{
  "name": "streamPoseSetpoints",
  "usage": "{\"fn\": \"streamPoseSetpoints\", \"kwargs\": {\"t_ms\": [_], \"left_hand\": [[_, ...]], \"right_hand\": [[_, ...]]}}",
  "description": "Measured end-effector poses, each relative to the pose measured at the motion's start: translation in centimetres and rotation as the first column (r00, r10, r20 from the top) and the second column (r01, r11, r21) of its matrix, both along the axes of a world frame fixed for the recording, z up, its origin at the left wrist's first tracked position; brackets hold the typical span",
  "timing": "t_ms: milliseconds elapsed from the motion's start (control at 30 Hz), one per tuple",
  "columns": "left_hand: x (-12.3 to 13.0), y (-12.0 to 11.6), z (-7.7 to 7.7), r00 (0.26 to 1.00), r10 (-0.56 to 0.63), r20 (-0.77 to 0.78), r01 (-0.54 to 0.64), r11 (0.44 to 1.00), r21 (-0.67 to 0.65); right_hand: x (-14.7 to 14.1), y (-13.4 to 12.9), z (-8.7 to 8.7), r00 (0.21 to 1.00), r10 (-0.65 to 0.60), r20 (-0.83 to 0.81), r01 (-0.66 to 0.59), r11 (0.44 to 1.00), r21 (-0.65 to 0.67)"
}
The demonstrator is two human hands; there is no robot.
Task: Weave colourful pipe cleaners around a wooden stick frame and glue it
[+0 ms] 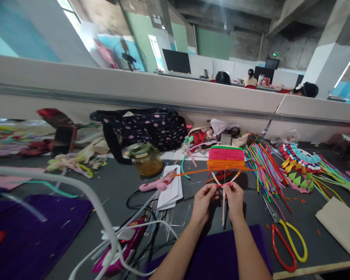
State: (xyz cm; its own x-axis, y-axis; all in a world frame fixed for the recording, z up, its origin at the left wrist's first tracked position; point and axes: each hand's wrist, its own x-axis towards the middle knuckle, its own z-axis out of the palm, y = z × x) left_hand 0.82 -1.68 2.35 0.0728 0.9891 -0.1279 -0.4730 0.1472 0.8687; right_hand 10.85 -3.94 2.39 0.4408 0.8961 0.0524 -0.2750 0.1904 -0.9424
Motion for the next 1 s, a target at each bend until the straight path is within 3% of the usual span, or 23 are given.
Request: {"fn": "streamPoseSetpoints", "kwargs": {"t_ms": [200, 467, 800, 1000], "left_hand": [[0.00, -0.07, 0.00, 0.999, -0.037, 0.022, 0.038, 0.998, -0.057], [-0.01, -0.01, 0.14, 0.982, -0.106, 0.155, 0.135, 0.973, -0.188], [-0.21, -0.16, 0.88, 0.974, -0.103, 0.203, 0.133, 0.981, -0.141], [-0.18, -0.16, 0.78, 0.973, -0.104, 0.205, 0.129, 0.985, -0.113]], "right_hand": [[0.00, -0.41, 0.37, 0.984, -0.066, 0.165, 0.061, 0.997, 0.039], [-0.24, -0.59, 0.12, 0.978, -0.048, 0.201, 0.045, 0.999, 0.023], [-0.58, -0.43, 0.48, 0.995, 0.065, -0.074, -0.064, 0.998, 0.016], [-0.58, -0.19, 0.31, 0.989, 0.069, -0.127, -0.071, 0.997, -0.005]]}}
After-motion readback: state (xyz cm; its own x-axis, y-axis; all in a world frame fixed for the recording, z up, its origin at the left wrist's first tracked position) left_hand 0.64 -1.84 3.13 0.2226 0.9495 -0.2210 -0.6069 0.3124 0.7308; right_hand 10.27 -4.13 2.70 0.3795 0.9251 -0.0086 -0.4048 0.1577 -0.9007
